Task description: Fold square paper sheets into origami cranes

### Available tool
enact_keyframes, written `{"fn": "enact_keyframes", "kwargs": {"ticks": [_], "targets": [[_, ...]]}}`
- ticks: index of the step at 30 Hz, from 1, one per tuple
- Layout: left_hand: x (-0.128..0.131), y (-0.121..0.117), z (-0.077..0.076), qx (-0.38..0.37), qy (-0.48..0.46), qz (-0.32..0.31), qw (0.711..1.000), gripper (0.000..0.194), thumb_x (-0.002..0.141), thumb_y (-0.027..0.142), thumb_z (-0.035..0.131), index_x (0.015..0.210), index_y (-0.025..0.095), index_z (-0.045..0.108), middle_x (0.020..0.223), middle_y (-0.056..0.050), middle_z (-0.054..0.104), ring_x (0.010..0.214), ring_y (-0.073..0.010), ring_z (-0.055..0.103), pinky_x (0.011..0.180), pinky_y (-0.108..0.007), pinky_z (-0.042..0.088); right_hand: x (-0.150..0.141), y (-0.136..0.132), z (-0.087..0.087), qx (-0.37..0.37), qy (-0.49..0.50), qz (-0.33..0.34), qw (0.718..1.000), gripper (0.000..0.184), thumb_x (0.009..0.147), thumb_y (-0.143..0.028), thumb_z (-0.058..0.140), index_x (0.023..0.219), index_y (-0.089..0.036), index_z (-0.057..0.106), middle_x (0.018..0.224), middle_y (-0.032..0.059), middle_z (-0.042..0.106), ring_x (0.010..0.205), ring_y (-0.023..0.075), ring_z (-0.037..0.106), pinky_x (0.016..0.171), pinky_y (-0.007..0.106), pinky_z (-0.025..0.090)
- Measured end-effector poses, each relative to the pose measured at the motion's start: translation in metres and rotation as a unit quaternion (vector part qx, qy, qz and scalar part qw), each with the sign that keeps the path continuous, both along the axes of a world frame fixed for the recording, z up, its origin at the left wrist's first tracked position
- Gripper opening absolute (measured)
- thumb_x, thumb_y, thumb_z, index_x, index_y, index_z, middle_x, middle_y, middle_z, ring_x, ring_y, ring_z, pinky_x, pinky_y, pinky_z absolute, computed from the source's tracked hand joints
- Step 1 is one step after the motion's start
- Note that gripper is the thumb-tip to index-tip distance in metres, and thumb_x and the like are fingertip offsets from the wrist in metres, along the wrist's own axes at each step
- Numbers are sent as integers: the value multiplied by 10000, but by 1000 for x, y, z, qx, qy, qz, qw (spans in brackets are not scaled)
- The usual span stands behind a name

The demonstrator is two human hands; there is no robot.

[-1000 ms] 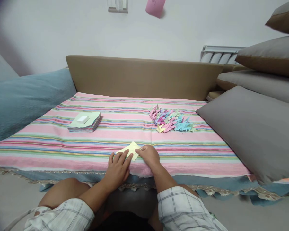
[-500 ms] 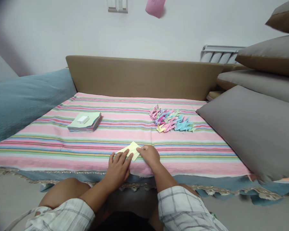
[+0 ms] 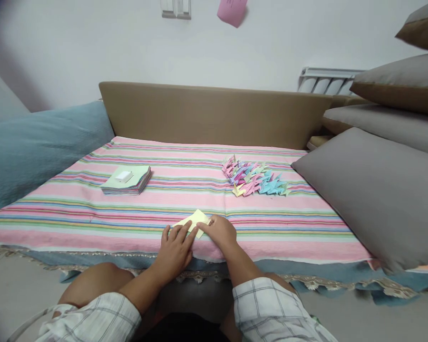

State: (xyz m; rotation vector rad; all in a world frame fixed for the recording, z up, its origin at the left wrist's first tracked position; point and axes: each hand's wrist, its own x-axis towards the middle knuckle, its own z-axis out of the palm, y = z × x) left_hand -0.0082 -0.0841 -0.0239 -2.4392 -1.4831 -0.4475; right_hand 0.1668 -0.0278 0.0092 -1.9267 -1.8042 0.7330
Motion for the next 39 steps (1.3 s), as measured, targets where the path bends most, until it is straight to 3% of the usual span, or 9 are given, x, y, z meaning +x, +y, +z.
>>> {"fn": "enact_keyframes", "kwargs": {"ticks": [6, 14, 19, 21, 23, 25, 28, 33, 39], "targets": [[0, 0, 0, 0, 1, 1, 1000, 643, 733, 287, 581, 1352, 283, 407, 1414, -68, 419, 1177, -302, 419, 1036, -537, 208, 1, 1, -3, 1, 15, 13, 1000, 257, 741, -447, 560, 661, -205, 597, 645, -10, 617, 580, 120, 504, 510, 228, 257], [-2, 0, 1, -15, -5, -5, 1000, 611, 754, 284, 559, 1347, 271, 415, 1421, -65, 410, 1185, -300, 414, 1044, -538, 198, 12, 8, -3, -7, 67, 49, 997, 313, 794, -324, 456, 539, -181, 568, 568, 4, 603, 547, 123, 511, 528, 235, 295], [-2, 1, 0, -18, -9, -5, 1000, 615, 756, 286, 558, 1351, 269, 405, 1427, -57, 402, 1184, -301, 412, 1038, -553, 201, 15, 0, 3, 161, 19, -6, 987, 280, 842, -355, 414, 818, -196, 643, 695, 12, 641, 661, 160, 556, 602, 251, 375], [-2, 1, -1, -15, -11, -8, 1000, 613, 755, 280, 558, 1349, 270, 407, 1424, -61, 406, 1183, -302, 413, 1036, -553, 204, 9, -7, 3, 262, -14, 56, 963, 290, 864, -308, 397, 941, -181, 646, 870, 58, 676, 850, 188, 580, 773, 299, 407], [-2, 1, -1, -11, -16, -10, 1000, 589, 754, 274, 561, 1329, 273, 433, 1410, -63, 423, 1182, -299, 414, 1039, -548, 204, -2, -17, 1, 298, -52, 177, 936, 346, 897, -273, 352, 1104, -178, 613, 1119, 87, 643, 1070, 200, 535, 968, 367, 332], [-2, 2, -2, -12, -25, -10, 1000, 535, 762, 299, 562, 1289, 276, 480, 1359, -70, 479, 1182, -294, 415, 1045, -542, 196, -14, -26, -5, 285, -112, 265, 914, 425, 908, -331, 363, 1287, -184, 488, 1322, 90, 518, 1272, 231, 383, 1083, 468, 168], [-4, 3, -5, -25, -41, -14, 999, 471, 777, 376, 551, 1235, 269, 530, 1277, -75, 546, 1186, -288, 410, 1053, -537, 178, -24, -34, -16, 246, -159, 318, 902, 648, 891, -496, 354, 1422, -134, 272, 1464, 121, 313, 1363, 276, 226, 1092, 557, 57], [-9, 5, -9, -29, -54, -24, 998, 577, 785, 372, 536, 1325, 197, 431, 1377, -88, 462, 1203, -274, 389, 1069, -510, 153, -21, -33, -28, 199, -182, 322, 908, 741, 893, -569, 260, 1455, -104, 129, 1493, 155, 209, 1379, 290, 181, 1073, 609, 28], [-11, 4, -7, -19, -11, -26, 999, 592, 775, 389, 550, 1327, 221, 420, 1423, -67, 410, 1204, -283, 397, 1055, -513, 189, -9, -33, -28, 173, -210, 318, 908, 698, 893, -582, 255, 1454, -178, 164, 1499, 126, 206, 1382, 295, 169, 1054, 642, 27]]}}
